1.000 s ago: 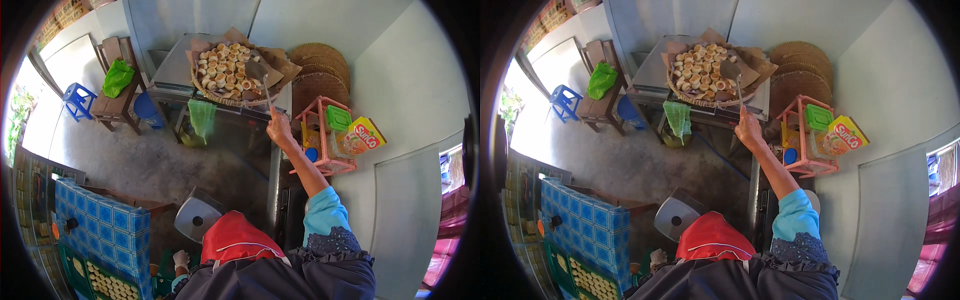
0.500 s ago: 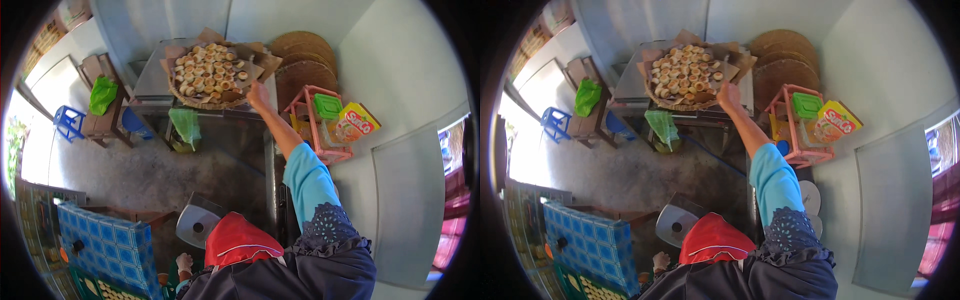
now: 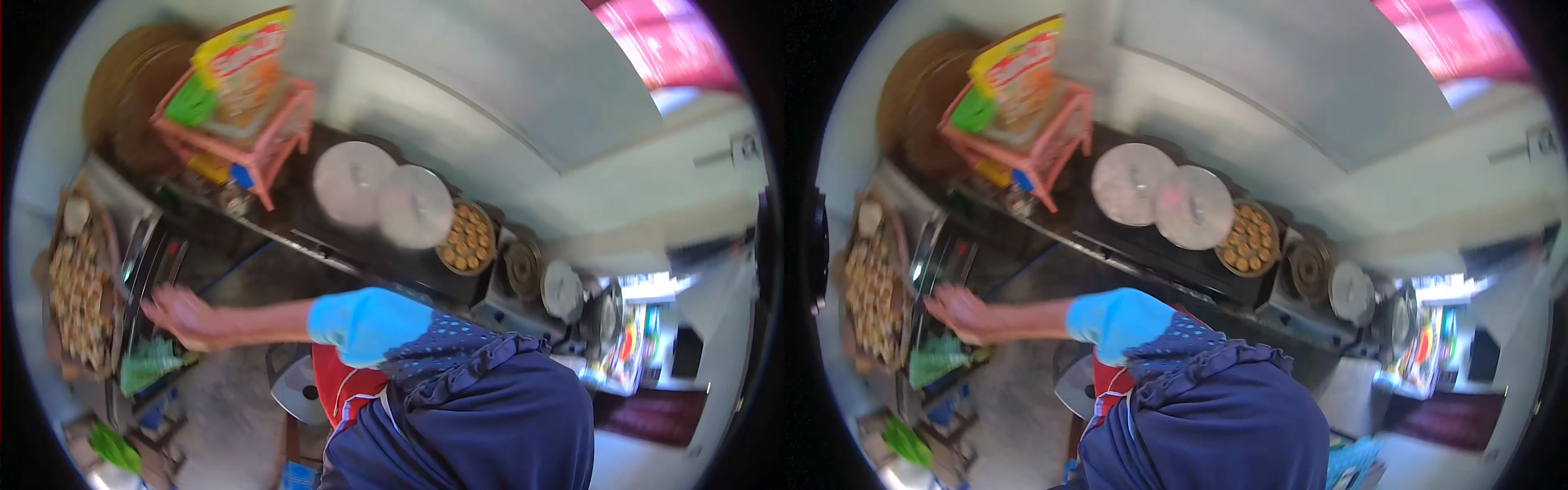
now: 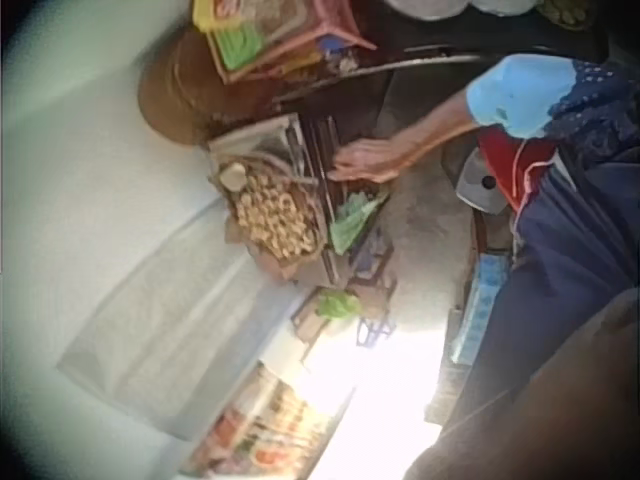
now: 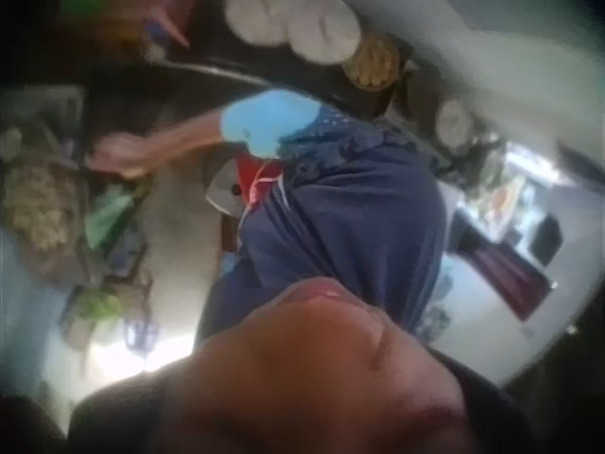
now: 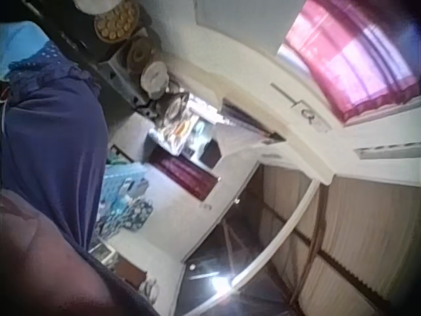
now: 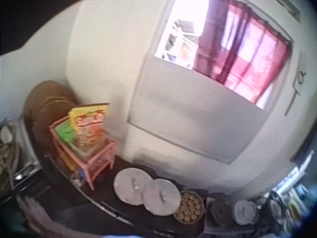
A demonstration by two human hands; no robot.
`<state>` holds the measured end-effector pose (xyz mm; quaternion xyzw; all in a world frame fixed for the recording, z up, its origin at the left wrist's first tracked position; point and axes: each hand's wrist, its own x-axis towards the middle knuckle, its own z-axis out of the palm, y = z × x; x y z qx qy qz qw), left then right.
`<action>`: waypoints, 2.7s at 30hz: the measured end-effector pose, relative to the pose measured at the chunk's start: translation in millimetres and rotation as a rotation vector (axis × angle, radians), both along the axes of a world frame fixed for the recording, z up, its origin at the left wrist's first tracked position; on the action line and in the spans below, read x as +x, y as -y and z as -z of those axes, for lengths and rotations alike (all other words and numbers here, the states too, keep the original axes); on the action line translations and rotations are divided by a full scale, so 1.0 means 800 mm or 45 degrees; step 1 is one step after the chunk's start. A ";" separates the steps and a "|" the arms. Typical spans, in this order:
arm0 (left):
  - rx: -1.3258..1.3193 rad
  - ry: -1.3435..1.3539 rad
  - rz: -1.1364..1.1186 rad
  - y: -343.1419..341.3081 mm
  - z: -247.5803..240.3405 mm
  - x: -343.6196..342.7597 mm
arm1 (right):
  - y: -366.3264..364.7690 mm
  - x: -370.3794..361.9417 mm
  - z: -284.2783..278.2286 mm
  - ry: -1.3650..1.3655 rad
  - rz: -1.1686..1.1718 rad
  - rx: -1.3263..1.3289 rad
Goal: The person rolls small pieces of dough by hand, places them on a tray, and then uses a spatula to transfer cooked pastries from a stovetop griddle to a separate tray.
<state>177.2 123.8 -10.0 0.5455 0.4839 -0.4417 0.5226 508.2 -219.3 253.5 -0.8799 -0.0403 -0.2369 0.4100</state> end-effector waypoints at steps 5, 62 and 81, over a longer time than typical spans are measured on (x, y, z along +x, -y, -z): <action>-0.021 0.021 0.418 0.030 0.000 0.120 | 0.067 -0.339 0.128 -0.474 -0.032 0.191; -1.115 -1.604 4.093 0.265 -0.215 -0.482 | -0.507 -0.680 0.093 4.599 2.849 -0.297; -0.718 -1.840 3.512 0.262 -0.235 -0.450 | -0.417 -0.604 -0.028 -0.359 5.271 0.834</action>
